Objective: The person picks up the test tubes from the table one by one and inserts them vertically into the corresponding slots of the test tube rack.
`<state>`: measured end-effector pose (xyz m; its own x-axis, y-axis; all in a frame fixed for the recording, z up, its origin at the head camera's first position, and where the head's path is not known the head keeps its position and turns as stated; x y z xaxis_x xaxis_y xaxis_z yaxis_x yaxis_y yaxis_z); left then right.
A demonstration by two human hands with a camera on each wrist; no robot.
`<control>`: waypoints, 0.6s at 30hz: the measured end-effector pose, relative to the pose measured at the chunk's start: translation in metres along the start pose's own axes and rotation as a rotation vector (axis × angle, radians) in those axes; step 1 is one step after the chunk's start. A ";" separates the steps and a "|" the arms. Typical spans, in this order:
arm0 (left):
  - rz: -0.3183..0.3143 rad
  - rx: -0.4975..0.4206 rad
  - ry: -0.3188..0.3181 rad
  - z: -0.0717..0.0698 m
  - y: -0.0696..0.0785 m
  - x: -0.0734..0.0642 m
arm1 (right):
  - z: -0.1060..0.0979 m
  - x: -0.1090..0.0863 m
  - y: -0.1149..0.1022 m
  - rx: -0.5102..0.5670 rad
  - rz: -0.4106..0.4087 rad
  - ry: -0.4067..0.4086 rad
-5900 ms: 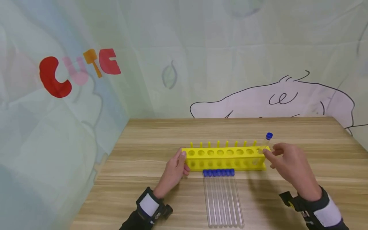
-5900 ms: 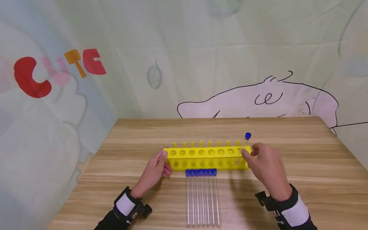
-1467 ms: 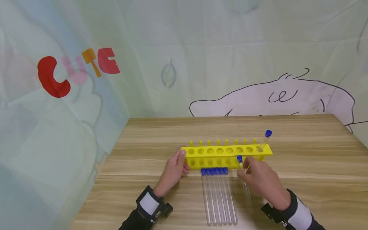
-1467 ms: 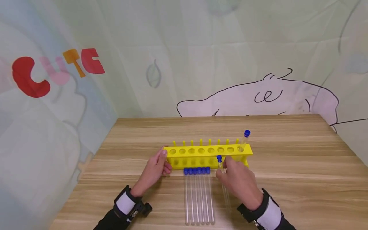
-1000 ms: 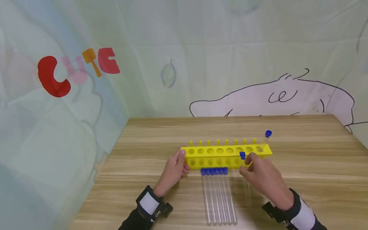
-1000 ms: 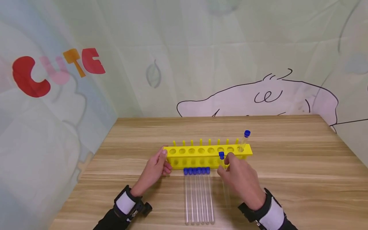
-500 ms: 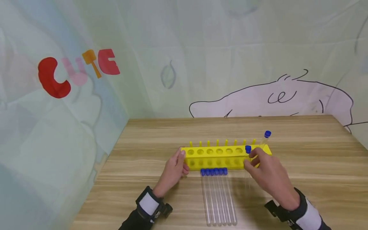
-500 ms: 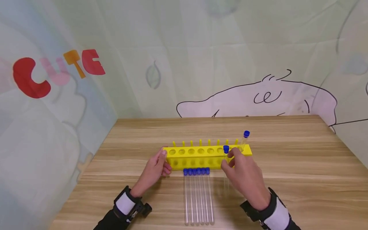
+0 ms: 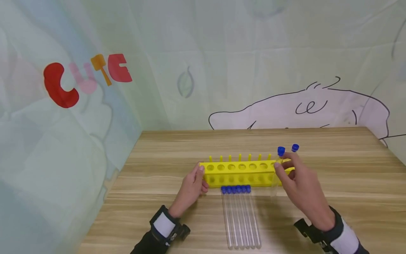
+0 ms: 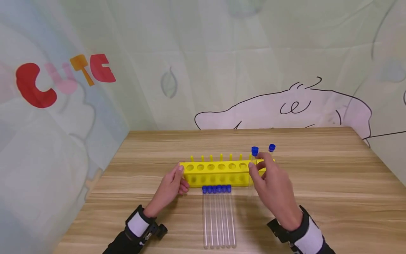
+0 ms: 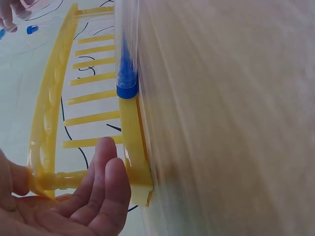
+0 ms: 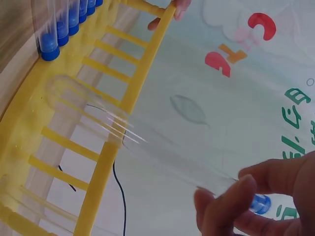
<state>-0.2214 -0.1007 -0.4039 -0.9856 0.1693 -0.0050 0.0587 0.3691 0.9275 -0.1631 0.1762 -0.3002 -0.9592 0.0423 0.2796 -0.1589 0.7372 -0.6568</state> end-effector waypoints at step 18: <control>-0.022 0.015 -0.011 0.001 0.000 -0.001 | -0.035 -0.003 -0.009 0.153 -0.199 0.332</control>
<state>-0.2200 -0.1000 -0.4045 -0.9849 0.1708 -0.0297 0.0393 0.3868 0.9213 -0.1504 0.1933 -0.2709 -0.7824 0.1430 0.6061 -0.3907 0.6452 -0.6566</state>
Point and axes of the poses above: each hand's wrist, its own x-axis towards the middle knuckle, its own z-axis out of the palm, y = z × x, the point moved 9 cm from there along x, towards the middle knuckle, and after that the axes turned 1 degree about -y, right-handed, at the moved point
